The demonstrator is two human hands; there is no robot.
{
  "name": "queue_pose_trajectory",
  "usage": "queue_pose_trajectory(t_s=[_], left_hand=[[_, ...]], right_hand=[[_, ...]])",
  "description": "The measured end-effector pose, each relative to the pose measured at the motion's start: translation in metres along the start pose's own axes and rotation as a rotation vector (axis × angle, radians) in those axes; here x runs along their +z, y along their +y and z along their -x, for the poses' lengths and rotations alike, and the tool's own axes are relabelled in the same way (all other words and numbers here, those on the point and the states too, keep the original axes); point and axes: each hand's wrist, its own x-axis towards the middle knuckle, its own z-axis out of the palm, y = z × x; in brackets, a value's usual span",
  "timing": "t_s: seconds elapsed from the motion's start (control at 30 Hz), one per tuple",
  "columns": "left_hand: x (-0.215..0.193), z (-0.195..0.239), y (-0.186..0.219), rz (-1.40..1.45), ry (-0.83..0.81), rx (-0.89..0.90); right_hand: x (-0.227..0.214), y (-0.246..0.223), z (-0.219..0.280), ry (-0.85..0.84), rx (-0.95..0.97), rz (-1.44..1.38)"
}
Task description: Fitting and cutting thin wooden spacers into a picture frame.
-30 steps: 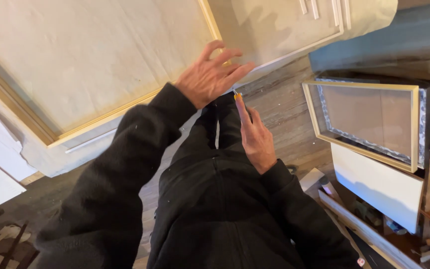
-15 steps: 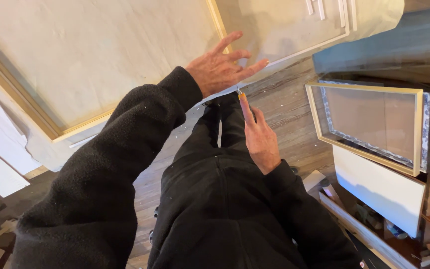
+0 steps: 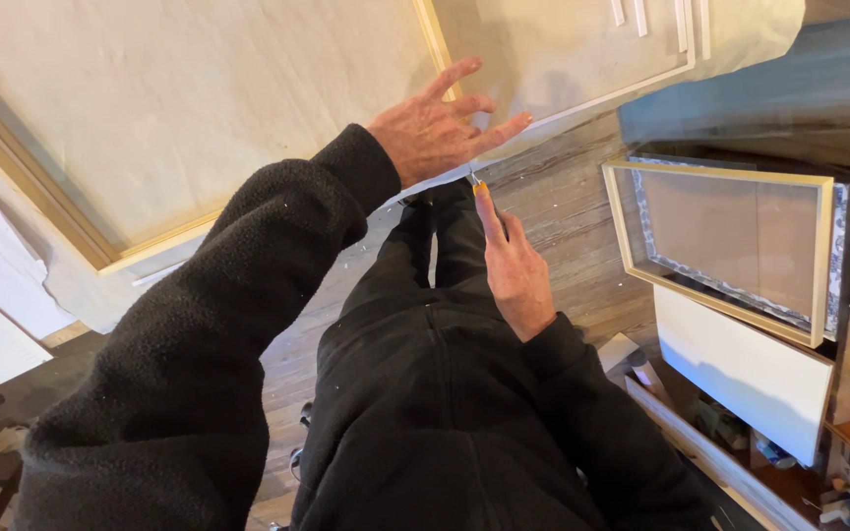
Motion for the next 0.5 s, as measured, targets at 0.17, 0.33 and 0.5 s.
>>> queue_pose_trajectory(t_s=[0.17,0.33,0.5], left_hand=[[0.009,-0.001,-0.001,-0.022,-0.018,0.015],[0.006,-0.001,-0.001,-0.065,-0.007,0.022],[0.008,-0.001,-0.002,-0.054,-0.029,0.024]], right_hand=[[0.001,0.004,0.001,-0.028,0.029,0.026],[0.005,0.011,0.001,-0.045,0.039,0.019],[0.009,0.016,0.0,-0.012,0.009,0.083]])
